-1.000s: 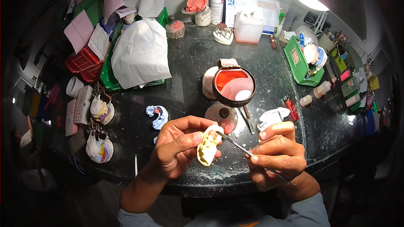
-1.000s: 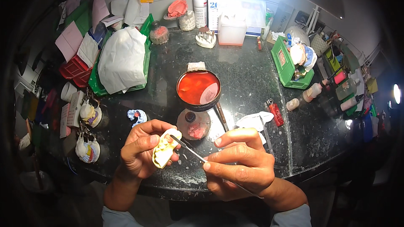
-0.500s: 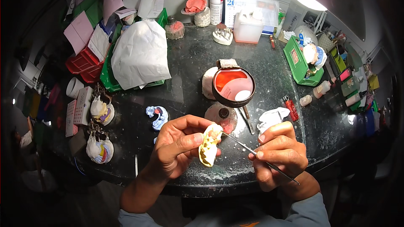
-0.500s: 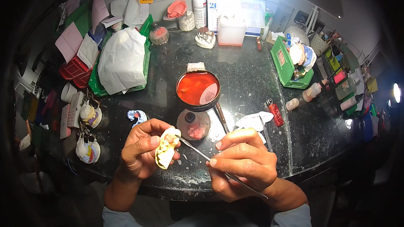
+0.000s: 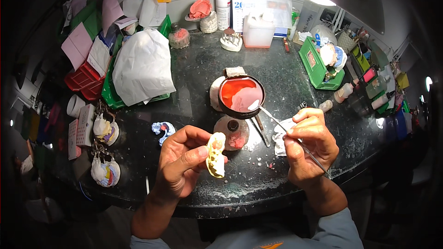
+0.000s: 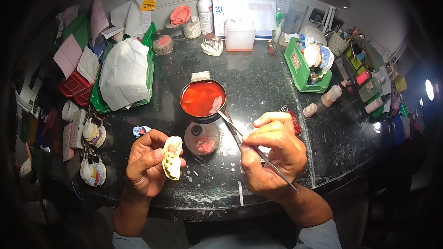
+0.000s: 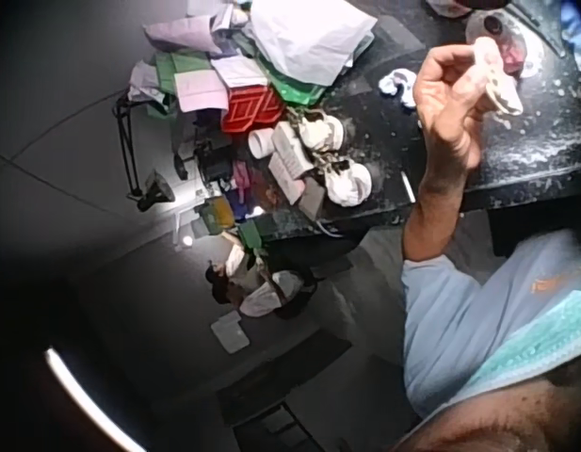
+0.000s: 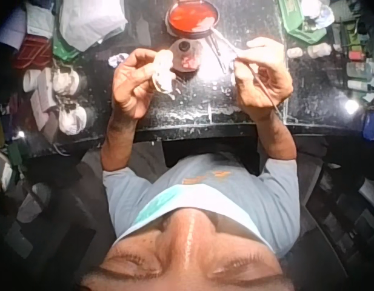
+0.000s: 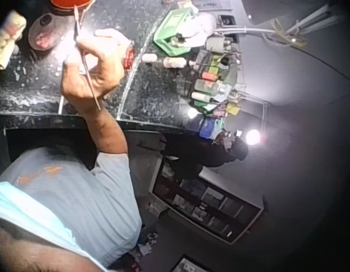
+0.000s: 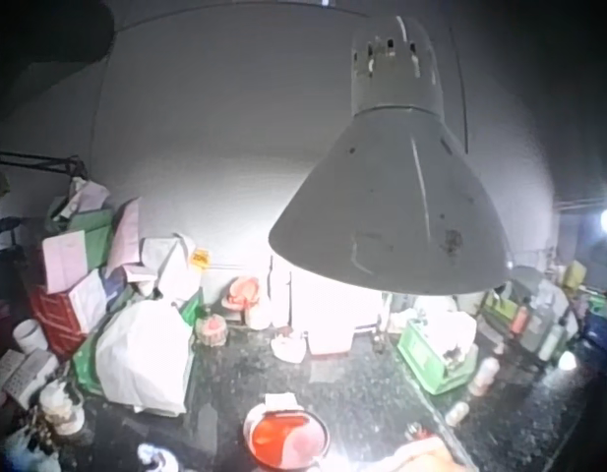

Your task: The person applies red wax to a dental bridge using a metal tool, dipping the tool into a pot of melted wax and carefully spreading it over the bridge surface.

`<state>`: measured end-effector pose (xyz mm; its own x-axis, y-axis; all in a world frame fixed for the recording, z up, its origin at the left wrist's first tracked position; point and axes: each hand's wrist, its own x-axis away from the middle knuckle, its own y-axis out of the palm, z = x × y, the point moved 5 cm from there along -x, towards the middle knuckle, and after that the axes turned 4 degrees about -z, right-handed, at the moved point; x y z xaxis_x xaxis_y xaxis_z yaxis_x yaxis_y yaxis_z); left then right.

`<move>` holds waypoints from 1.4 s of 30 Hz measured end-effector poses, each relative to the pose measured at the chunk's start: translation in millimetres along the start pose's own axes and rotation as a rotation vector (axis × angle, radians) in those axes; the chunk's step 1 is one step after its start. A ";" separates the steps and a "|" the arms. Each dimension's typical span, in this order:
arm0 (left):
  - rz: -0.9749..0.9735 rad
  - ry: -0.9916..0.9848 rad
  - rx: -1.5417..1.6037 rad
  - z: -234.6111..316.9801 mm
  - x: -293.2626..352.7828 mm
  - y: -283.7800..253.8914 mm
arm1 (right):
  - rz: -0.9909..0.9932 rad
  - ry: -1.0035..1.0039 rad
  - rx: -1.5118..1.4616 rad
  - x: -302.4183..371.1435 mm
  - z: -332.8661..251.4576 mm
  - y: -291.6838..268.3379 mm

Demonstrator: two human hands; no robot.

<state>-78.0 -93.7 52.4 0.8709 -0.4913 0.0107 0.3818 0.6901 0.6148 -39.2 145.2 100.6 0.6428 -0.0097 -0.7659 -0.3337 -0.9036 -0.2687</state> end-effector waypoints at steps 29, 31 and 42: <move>-0.354 -0.416 -0.293 -57.7 -5.2 41.4 | -0.185 0.237 0.419 106.1 0.2 -71.9; -0.283 -0.404 -0.289 -65.5 -7.9 42.9 | -0.187 0.225 0.425 110.2 -0.6 -71.4; -0.241 -0.429 -0.198 -104.4 -43.6 96.6 | -0.305 0.195 0.539 125.5 -5.9 -69.4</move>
<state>-46.7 49.9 29.0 0.5620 -0.7931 0.2346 0.6428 0.5974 0.4795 68.8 204.2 26.6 0.8601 0.0902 -0.5022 -0.3827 -0.5368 -0.7519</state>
